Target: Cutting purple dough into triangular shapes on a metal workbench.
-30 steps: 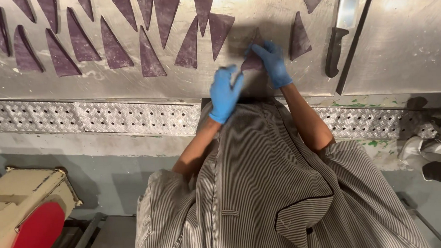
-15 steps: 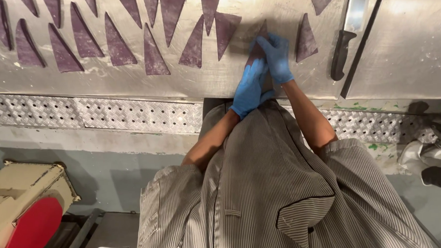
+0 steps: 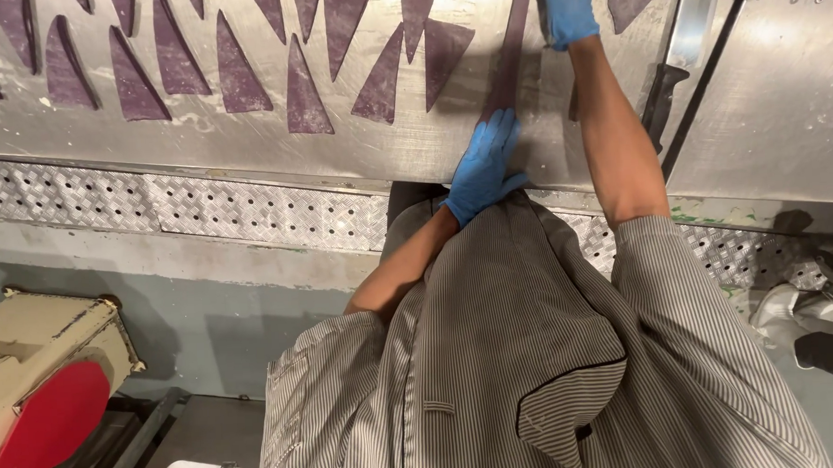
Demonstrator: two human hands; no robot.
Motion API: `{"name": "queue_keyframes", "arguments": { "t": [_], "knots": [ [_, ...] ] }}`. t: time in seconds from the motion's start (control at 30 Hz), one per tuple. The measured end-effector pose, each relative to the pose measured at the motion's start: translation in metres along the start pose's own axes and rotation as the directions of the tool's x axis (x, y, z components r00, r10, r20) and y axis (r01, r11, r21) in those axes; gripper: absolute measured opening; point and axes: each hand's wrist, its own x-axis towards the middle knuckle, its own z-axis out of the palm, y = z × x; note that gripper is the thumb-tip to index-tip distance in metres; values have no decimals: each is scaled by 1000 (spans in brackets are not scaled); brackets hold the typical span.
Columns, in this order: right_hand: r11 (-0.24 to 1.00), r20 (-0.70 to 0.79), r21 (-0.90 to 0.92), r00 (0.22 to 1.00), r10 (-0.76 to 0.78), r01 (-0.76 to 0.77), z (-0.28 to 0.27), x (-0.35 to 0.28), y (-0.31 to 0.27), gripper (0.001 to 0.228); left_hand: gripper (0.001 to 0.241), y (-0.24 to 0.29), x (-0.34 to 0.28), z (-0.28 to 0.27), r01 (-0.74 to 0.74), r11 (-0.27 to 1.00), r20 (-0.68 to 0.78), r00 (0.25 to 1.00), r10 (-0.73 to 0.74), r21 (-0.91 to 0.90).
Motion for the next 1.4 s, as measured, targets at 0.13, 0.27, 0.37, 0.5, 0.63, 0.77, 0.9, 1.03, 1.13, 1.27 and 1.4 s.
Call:
{"name": "queue_keyframes", "arguments": {
  "t": [0.13,0.27,0.37,0.5,0.63,0.77,0.9,1.03,1.13,1.27,1.4],
  "knots": [
    [981,23,-194,1000,-6,10,-1,-8,6,22,103,1,2,-7,-2,998,27,1000,0,71],
    [924,38,-382,999,-2,17,-2,-21,9,22,95,-3,4,-7,-23,998,5,1000,23,53],
    [854,47,-519,999,6,19,-9,-39,12,22,86,-1,10,-16,-62,997,-40,997,64,56],
    [730,54,-683,998,18,23,-18,-62,7,22,61,-10,9,-31,-179,952,-205,951,232,249],
    [616,51,-788,998,26,24,-39,-128,17,22,40,-55,-12,-50,-215,940,-287,913,290,266],
    [182,543,-783,797,-265,595,-47,-162,56,44,32,-88,-1,-59,-368,880,-176,885,431,300],
    [84,628,-728,711,-315,680,-50,-144,70,39,35,-115,20,-46,-536,705,-35,784,620,465],
    [66,622,-746,729,-285,663,-49,-135,97,39,35,-121,24,-43,-594,638,48,749,660,490],
    [100,610,-741,729,-311,664,-51,-130,114,34,31,-116,24,-49,-621,573,84,714,695,535],
    [195,553,-712,710,-437,674,-41,-127,101,23,19,-104,25,-47,-567,567,68,740,669,598],
    [314,452,-691,728,-516,651,-32,-122,86,18,12,-92,35,-37,-407,789,22,894,448,461]
  ]
}}
